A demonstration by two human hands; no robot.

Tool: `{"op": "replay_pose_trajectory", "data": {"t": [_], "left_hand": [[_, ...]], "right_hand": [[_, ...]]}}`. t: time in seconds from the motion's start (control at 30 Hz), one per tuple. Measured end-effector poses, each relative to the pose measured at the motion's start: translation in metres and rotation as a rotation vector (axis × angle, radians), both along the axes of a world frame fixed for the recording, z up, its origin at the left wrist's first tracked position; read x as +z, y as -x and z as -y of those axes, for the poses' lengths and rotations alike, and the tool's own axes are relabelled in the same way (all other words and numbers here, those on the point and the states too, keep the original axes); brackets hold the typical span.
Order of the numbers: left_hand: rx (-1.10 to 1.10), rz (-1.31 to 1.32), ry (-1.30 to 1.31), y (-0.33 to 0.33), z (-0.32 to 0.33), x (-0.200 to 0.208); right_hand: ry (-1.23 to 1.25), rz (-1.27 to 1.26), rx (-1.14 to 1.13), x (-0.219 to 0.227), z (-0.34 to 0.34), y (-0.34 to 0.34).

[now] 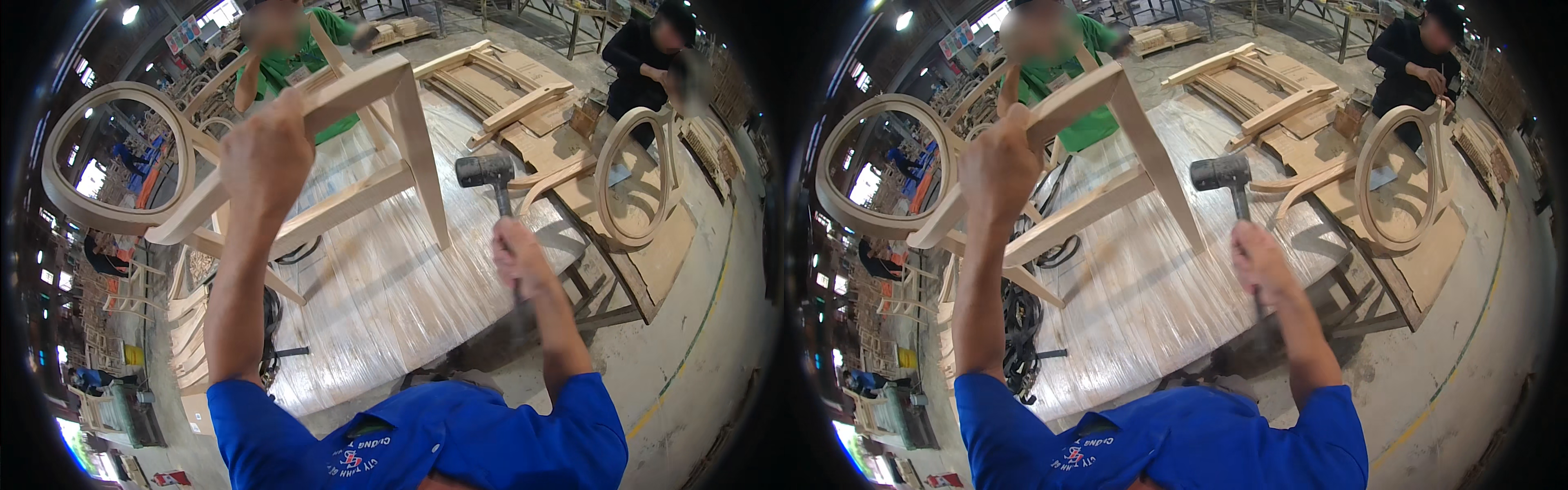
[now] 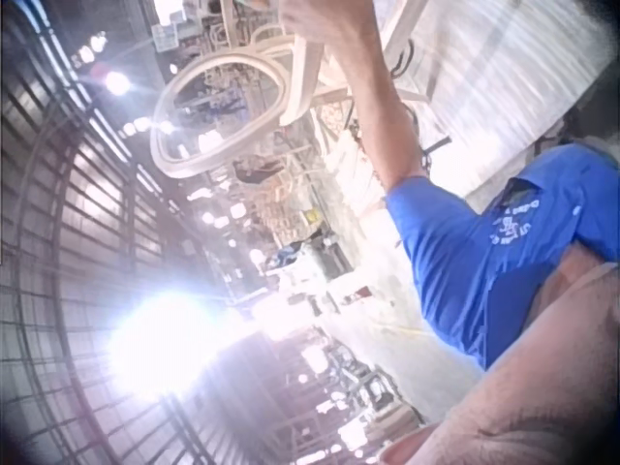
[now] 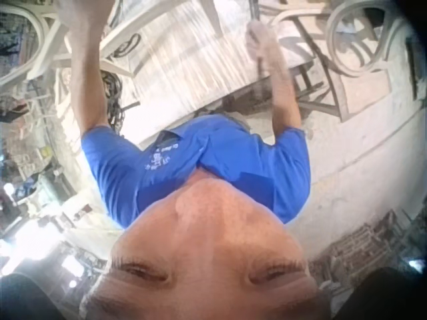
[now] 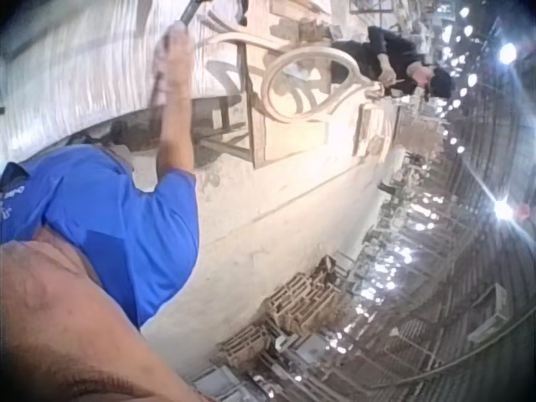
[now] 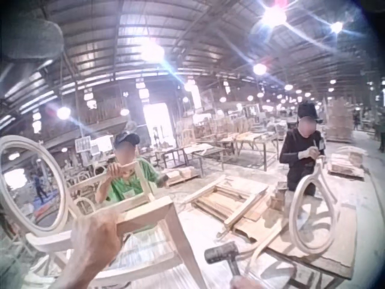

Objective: The person assembles a wooden chair frame at a workbench. They use a hammer to fit wooden dowels into joints and attach black straps to the frame. The person works alongside a coworker in a factory setting.

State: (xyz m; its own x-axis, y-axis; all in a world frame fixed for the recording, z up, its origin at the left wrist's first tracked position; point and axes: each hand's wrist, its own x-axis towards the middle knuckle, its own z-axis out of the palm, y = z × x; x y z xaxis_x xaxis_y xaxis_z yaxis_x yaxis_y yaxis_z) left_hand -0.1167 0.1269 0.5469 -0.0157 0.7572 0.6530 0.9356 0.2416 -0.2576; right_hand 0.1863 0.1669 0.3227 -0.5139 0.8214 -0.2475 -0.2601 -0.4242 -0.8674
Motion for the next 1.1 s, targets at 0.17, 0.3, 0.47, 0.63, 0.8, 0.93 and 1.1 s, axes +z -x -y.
{"op": "replay_pose_trajectory", "data": {"t": [0.17, 0.3, 0.47, 0.63, 0.8, 0.93, 1.1], "left_hand": [[-0.056, 0.039, -0.013, 0.01, 0.0, -0.002], [-0.125, 0.016, -0.066, 0.023, 0.004, -0.013], [-0.138, 0.018, -0.225, 0.022, -0.02, -0.037], [-0.236, 0.105, -0.463, -0.002, -0.008, -0.042], [-0.602, 0.05, -0.845, 0.012, 0.045, -0.082], [-0.617, 0.386, -0.566, 0.051, 0.126, -0.182], [0.028, 0.927, -0.156, 0.155, 0.265, -0.338]], "right_hand": [[0.025, -0.187, -0.035, 0.014, -0.017, -0.019], [-0.111, 0.273, -0.201, -0.033, -0.014, -0.019], [-0.784, 0.962, -0.001, -0.13, 0.032, -0.018], [-1.084, 1.007, 0.529, -0.191, 0.074, 0.048], [-1.338, 0.656, 0.792, -0.193, 0.117, 0.164], [-1.488, 0.553, 0.819, -0.229, 0.139, 0.22], [-1.58, 0.828, 0.779, -0.242, 0.161, 0.242]]}}
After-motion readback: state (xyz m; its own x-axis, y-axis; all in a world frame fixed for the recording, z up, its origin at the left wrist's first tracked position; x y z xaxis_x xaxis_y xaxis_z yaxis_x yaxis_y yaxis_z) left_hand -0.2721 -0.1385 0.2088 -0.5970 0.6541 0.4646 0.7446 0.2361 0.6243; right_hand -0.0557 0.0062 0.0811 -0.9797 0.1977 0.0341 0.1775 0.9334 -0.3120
